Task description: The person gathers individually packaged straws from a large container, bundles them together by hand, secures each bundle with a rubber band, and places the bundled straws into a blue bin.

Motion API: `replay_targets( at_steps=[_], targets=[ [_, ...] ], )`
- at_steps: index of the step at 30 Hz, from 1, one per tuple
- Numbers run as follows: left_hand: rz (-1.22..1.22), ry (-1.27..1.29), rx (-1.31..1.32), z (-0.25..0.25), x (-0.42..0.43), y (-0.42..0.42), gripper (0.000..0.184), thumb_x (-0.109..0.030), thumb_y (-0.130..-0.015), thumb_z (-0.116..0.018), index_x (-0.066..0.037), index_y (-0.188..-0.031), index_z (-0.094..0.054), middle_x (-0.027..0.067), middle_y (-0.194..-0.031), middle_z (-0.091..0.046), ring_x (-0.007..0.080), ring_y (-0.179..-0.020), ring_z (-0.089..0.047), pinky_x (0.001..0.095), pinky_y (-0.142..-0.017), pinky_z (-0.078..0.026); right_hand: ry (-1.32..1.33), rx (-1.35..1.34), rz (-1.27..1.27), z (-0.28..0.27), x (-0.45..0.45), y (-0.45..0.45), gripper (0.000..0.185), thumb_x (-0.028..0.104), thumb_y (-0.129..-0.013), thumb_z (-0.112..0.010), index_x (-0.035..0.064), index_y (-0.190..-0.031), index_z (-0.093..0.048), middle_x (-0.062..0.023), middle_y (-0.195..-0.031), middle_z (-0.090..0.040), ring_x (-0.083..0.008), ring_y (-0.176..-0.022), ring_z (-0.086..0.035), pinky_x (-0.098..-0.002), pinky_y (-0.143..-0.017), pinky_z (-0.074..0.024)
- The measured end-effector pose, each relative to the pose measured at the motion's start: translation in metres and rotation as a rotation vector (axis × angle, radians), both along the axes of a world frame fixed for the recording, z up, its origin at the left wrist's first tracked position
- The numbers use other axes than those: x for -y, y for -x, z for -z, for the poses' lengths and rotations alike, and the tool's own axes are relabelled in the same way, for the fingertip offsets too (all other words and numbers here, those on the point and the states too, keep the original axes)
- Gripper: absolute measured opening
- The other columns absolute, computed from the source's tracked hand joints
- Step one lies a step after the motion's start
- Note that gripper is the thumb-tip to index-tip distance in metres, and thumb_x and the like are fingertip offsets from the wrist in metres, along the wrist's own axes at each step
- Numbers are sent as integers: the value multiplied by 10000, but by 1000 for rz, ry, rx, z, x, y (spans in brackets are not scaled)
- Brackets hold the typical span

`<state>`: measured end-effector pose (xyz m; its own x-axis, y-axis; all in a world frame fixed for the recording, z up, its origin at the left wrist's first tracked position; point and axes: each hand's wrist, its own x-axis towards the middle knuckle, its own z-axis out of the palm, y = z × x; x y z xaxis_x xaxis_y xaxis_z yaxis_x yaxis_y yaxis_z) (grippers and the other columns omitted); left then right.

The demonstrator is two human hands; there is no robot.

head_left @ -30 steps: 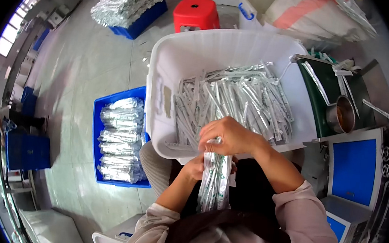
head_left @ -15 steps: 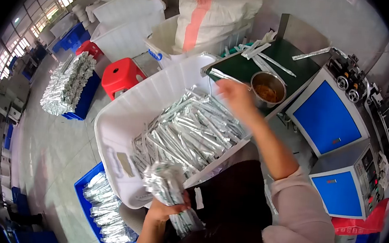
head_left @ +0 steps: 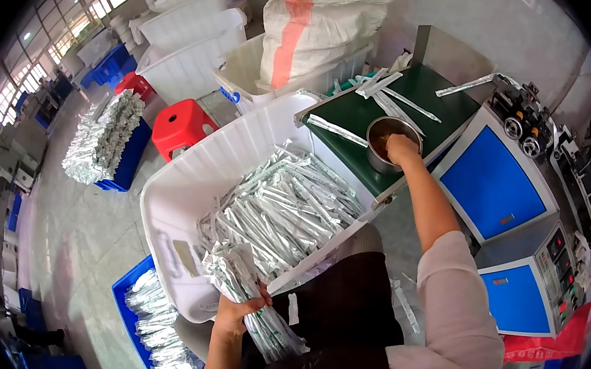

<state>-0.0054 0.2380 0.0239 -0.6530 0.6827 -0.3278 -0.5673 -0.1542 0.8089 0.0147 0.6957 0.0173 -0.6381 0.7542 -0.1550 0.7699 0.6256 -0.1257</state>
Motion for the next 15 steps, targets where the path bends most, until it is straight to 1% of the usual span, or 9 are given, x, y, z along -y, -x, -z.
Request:
replay_targets(
  at_steps=[1, 2, 4, 6, 7, 11, 13, 14, 15],
  targets=[
    [0, -2, -4, -1, 0, -1, 474, 20, -500, -669, 18, -943, -500, 101, -757, -564, 228, -665, -577, 324, -615, -473, -10, 37, 22, -4, 3, 1, 249, 98, -824, -422, 17, -955, -618, -180, -1013, -593, -295, -949, -578, -384, -795, -462],
    [-9, -11, -7, -2, 0, -2, 471, 22, -503, -668, 17, -942, -500, 100, -757, -564, 228, -663, -576, 323, -614, -472, -15, 31, 20, -7, 3, 2, 249, 98, -824, -422, 17, -955, -618, -180, -1013, -593, -295, -949, -578, -384, -795, -462],
    [-23, -22, -7, -2, 2, -4, 467, 23, -505, -666, 16, -942, -501, 99, -756, -564, 228, -662, -575, 321, -612, -471, -49, -73, 73, -9, 0, 3, 241, 97, -812, -434, 5, -932, -622, -194, -976, -599, -308, -917, -585, -390, -779, -468],
    [-3, -35, -24, 1, 7, -4, 481, 3, -543, -691, 22, -973, -476, 93, -783, -547, 231, -703, -574, 327, -638, -473, -84, -123, 54, -9, -3, 2, 238, 93, -802, -437, 1, -913, -627, -204, -957, -599, -315, -896, -588, -393, -775, -468],
    [-6, -39, -21, 1, 8, -4, 481, 3, -543, -691, 22, -973, -476, 93, -783, -547, 231, -703, -574, 327, -638, -473, -116, -174, 42, -8, -5, 0, 236, 89, -792, -441, -4, -894, -632, -214, -938, -600, -321, -876, -591, -397, -771, -468],
    [-22, -60, -7, 1, 11, -6, 474, 19, -549, -681, 24, -976, -477, 96, -789, -550, 225, -694, -571, 323, -637, -472, -109, -251, -9, 3, -17, -5, 230, 83, -774, -443, 3, -853, -643, -219, -901, -602, -328, -844, -595, -403, -763, -467],
    [-30, -68, 0, 0, 12, -7, 474, 23, -549, -678, 26, -979, -477, 95, -790, -550, 224, -689, -570, 322, -637, -472, -70, -337, 84, 2, -15, -6, 197, 85, -752, -469, 21, -808, -647, -186, -850, -618, -318, -806, -601, -411, -722, -472],
    [-38, -57, -8, 0, 12, -8, 476, 18, -550, -679, 25, -980, -475, 95, -787, -548, 222, -689, -569, 321, -634, -472, -72, -338, 81, 1, -15, -7, 197, 85, -752, -469, 21, -808, -647, -186, -850, -618, -318, -806, -601, -411, -722, -472],
    [-47, -46, -16, 0, 12, -9, 477, 12, -550, -680, 25, -980, -473, 95, -784, -546, 220, -689, -568, 319, -631, -472, -129, -370, 39, -10, -4, -11, 173, 95, -748, -491, 30, -797, -643, -171, -834, -621, -316, -778, -600, -399, -695, -474]
  ],
)
